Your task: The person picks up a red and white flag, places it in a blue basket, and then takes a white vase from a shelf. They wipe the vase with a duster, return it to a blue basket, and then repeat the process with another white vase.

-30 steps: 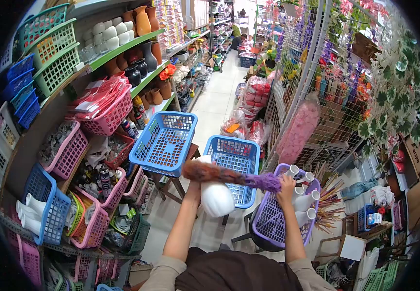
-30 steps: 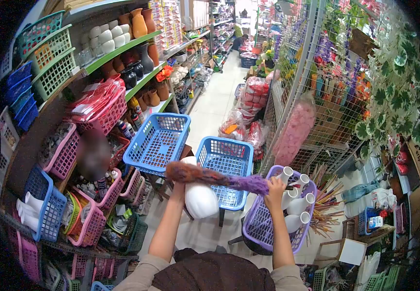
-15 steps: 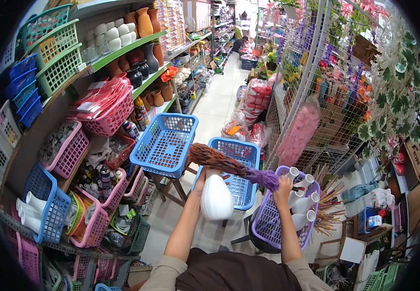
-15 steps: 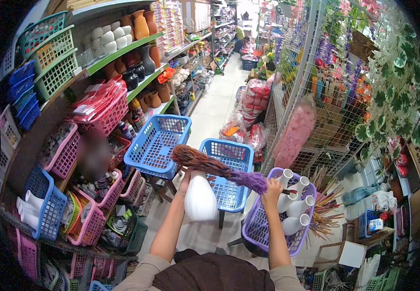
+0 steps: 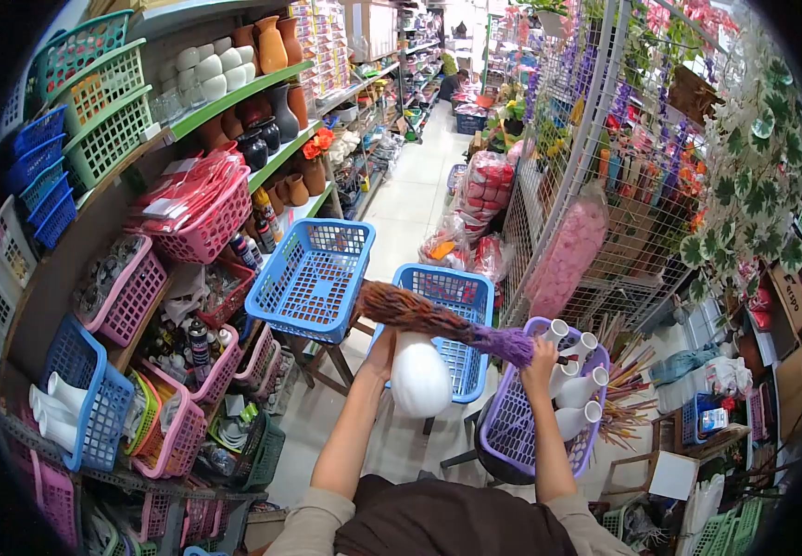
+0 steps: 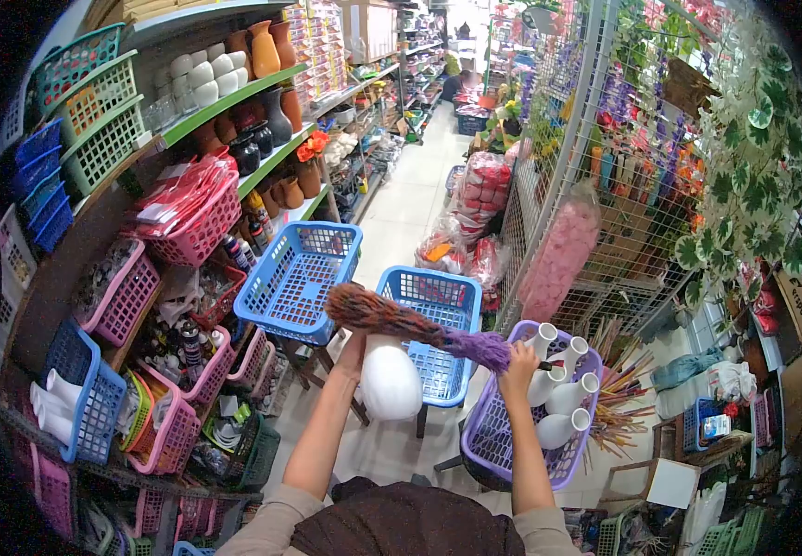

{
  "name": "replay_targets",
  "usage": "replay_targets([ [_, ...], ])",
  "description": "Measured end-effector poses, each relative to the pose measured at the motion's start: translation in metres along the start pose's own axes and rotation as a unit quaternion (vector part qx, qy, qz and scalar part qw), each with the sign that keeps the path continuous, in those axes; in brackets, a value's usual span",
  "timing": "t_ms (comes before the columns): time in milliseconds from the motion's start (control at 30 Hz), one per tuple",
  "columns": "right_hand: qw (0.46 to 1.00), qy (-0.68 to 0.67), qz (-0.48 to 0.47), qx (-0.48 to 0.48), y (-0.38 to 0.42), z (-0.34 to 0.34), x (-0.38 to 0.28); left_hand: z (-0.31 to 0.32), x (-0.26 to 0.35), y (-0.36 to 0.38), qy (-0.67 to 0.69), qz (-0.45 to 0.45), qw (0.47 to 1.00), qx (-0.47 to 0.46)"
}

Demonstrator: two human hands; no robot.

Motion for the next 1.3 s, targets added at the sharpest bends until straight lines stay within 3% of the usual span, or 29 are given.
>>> replay_targets([
  [67,1.000,0.000,0.003,-0.016,-0.001,0.001,-0.005,-0.005,-0.003,-0.002,0.030,-0.030,0.999,-0.016],
  [133,0.999,-0.001,0.004,-0.035,0.000,0.001,-0.006,-0.037,-0.007,0.000,0.040,-0.032,0.995,0.082],
  [167,0.999,-0.016,-0.038,0.011,0.003,-0.007,-0.007,-0.019,0.001,0.012,0.014,0.001,0.994,0.112],
  [233,0.994,-0.033,-0.083,0.057,0.009,-0.019,-0.004,-0.049,0.000,0.005,0.090,-0.087,0.988,0.088],
  [267,0.995,-0.062,-0.078,0.028,0.012,-0.019,0.003,-0.001,0.019,0.027,0.107,-0.032,0.988,0.102],
  [367,0.994,-0.081,-0.071,-0.019,0.012,-0.021,0.011,-0.002,0.033,0.025,0.087,0.023,0.990,0.112],
  [433,0.997,-0.059,-0.052,0.010,0.007,-0.021,0.008,0.015,0.031,0.022,0.060,0.004,0.998,0.028],
  [467,0.997,-0.038,-0.055,0.040,0.004,-0.023,0.000,-0.024,0.009,0.002,0.072,-0.031,0.997,-0.013],
  [500,0.997,-0.038,-0.054,0.042,0.002,-0.017,-0.003,0.004,0.016,0.019,-0.060,-0.017,0.990,0.126],
  [567,1.000,0.002,0.027,-0.002,-0.001,0.000,-0.001,-0.002,0.001,0.003,-0.013,-0.052,0.998,0.014],
  [667,0.999,-0.026,0.031,-0.013,0.003,0.002,-0.007,-0.022,-0.007,0.001,0.026,-0.034,0.999,-0.003],
  [700,0.999,-0.034,0.025,-0.029,0.007,0.004,-0.008,-0.002,0.003,0.007,0.056,-0.026,0.998,-0.011],
  [733,0.999,-0.034,0.024,-0.029,0.012,0.003,-0.005,-0.001,0.012,0.023,-0.038,0.008,0.990,0.135],
  [767,0.998,-0.055,-0.004,-0.020,0.018,0.002,-0.002,0.007,0.022,0.037,-0.020,0.058,0.991,0.123],
  [833,0.996,-0.078,-0.034,-0.011,0.028,-0.002,0.004,-0.058,0.016,0.017,0.124,-0.045,0.985,0.115],
  [867,0.995,-0.080,-0.056,-0.027,0.032,-0.003,0.007,-0.059,0.024,0.018,0.097,-0.016,0.993,0.069],
  [900,0.993,-0.082,-0.078,-0.042,0.033,-0.007,0.005,-0.044,0.034,0.024,0.098,0.068,0.981,0.151],
  [1033,0.992,-0.102,-0.060,-0.034,0.027,-0.007,-0.005,-0.002,0.033,0.027,0.049,0.001,0.998,0.034],
  [1067,0.993,-0.102,-0.040,-0.037,0.023,-0.005,-0.009,-0.012,0.020,0.017,0.098,-0.049,0.992,-0.066],
  [1100,0.993,-0.103,-0.040,-0.037,0.022,0.000,-0.015,-0.025,0.010,0.028,-0.175,0.064,0.979,0.078],
  [1167,0.999,-0.021,0.034,-0.031,0.020,0.012,-0.012,-0.018,-0.004,0.016,0.031,-0.061,0.997,-0.034],
  [1233,0.997,-0.028,0.046,-0.059,0.023,0.021,-0.007,-0.018,-0.009,0.011,0.096,-0.035,0.993,-0.065],
  [1300,0.997,-0.064,0.011,-0.050,0.027,0.018,-0.009,-0.017,0.009,0.016,0.048,0.076,0.996,0.017],
])
Point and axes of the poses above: each hand's wrist, its own y-axis away from the middle knuckle, its own z-axis out of the palm, x = y × z, the point moved 6 cm from there along -y, towards the middle knuckle, and after that the axes turned 4 degrees about y, right-handed, at the moved point
